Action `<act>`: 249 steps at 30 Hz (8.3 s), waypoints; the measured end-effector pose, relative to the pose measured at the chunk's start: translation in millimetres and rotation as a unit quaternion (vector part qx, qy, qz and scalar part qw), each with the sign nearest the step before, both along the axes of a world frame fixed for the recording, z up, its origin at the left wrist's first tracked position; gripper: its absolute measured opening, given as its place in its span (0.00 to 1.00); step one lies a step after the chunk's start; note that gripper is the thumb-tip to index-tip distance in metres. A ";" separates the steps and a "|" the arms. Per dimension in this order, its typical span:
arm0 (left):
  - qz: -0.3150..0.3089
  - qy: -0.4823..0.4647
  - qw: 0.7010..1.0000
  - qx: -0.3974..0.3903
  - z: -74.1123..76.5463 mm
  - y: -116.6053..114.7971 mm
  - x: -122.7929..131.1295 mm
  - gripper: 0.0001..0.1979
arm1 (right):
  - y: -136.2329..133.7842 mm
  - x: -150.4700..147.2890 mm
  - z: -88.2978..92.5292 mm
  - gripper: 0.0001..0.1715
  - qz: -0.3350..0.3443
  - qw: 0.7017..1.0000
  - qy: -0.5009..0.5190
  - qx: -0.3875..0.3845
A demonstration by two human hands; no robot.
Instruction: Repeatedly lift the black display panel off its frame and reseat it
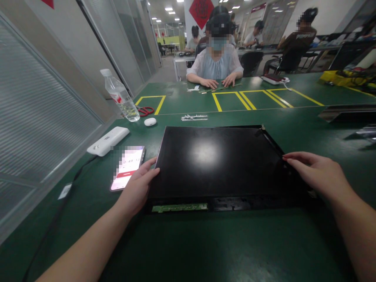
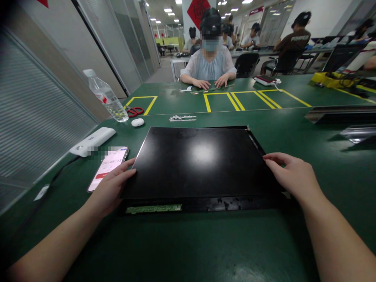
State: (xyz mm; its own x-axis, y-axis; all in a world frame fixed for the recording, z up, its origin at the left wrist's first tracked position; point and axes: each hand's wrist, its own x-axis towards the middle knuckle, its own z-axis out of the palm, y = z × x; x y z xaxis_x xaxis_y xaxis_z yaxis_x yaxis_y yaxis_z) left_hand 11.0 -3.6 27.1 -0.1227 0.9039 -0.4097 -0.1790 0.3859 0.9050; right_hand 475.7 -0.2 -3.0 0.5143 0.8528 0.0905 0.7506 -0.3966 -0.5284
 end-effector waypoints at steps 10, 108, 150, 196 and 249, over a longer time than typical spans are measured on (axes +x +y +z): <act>-0.012 -0.007 1.000 0.017 -7.1 -0.4 -4.9 0.34 | 1.7 0.7 0.7 0.23 -0.017 0.999 0.022 -0.021; -0.157 0.408 0.884 0.166 -38.7 12.5 -32.1 0.28 | 2.4 6.9 -4.3 0.23 0.004 1.000 0.004 -0.024; -0.165 0.459 0.859 0.156 -40.6 14.5 -28.2 0.26 | 0.8 -9.9 7.3 0.18 -0.070 0.995 0.065 -0.025; -0.457 0.474 0.677 0.328 -10.2 -5.6 -52.4 0.23 | 0.0 -5.1 0.7 0.24 -0.056 0.996 0.071 -0.018; -0.238 0.544 0.772 0.228 -30.3 5.3 -34.2 0.27 | 4.7 -1.1 -1.9 0.28 -0.037 0.997 0.038 -0.056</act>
State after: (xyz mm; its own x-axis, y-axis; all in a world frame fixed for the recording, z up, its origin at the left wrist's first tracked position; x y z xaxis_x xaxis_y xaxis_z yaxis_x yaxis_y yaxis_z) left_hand -23.1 1.7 -3.2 0.2201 0.9725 0.0762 0.8466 -0.2292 0.4803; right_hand 474.6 4.5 -4.8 0.5787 0.8144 -0.0437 0.6766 -0.5093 -0.5318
